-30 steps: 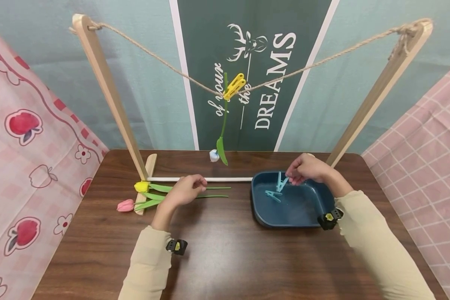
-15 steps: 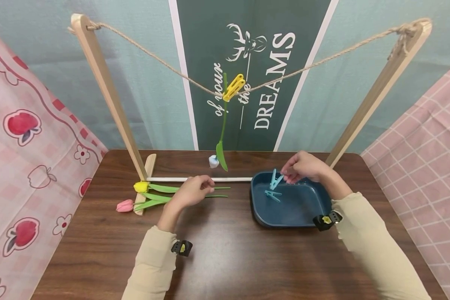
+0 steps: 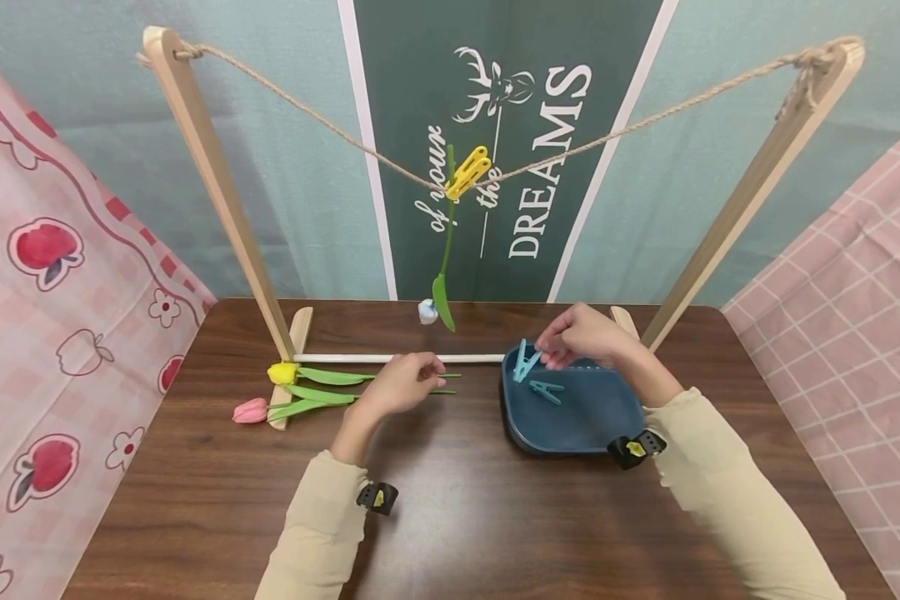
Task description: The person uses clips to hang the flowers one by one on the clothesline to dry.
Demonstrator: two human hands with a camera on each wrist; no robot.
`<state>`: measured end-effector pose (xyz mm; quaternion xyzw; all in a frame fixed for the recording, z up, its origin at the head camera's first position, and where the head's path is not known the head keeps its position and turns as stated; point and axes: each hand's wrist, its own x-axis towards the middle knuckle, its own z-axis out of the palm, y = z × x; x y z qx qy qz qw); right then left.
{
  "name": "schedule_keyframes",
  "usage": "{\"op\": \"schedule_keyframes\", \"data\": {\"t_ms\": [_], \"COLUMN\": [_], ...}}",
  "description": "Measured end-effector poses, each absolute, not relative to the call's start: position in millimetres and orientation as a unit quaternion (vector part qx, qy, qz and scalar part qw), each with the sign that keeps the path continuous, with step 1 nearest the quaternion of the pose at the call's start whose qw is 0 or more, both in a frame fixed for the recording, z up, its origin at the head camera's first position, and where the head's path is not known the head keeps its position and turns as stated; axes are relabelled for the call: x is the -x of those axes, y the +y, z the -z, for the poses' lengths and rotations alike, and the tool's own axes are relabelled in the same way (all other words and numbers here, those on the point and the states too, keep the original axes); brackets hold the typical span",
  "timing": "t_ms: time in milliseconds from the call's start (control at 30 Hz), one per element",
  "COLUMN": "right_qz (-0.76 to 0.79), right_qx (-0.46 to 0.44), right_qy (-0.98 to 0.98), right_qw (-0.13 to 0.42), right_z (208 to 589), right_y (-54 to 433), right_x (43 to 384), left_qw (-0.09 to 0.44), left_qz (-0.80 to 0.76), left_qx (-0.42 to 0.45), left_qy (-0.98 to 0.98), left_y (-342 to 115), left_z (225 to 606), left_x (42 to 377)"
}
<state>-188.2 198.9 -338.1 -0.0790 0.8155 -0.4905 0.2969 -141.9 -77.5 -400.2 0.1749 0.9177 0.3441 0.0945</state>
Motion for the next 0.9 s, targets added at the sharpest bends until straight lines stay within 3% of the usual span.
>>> {"op": "schedule_keyframes", "data": {"t_ms": [900], "right_qz": [0.526], "right_qx": [0.075], "right_qy": [0.797], "right_qw": [0.289], "right_z": [335.5], "right_y": [161.8], "right_x": [183.9], "left_qw": [0.104], "left_qz": [-0.353], "left_qx": [-0.194], "left_qy": [0.909], "left_y": [-42.4], "left_z": [382.0], "left_x": [147.1]}}
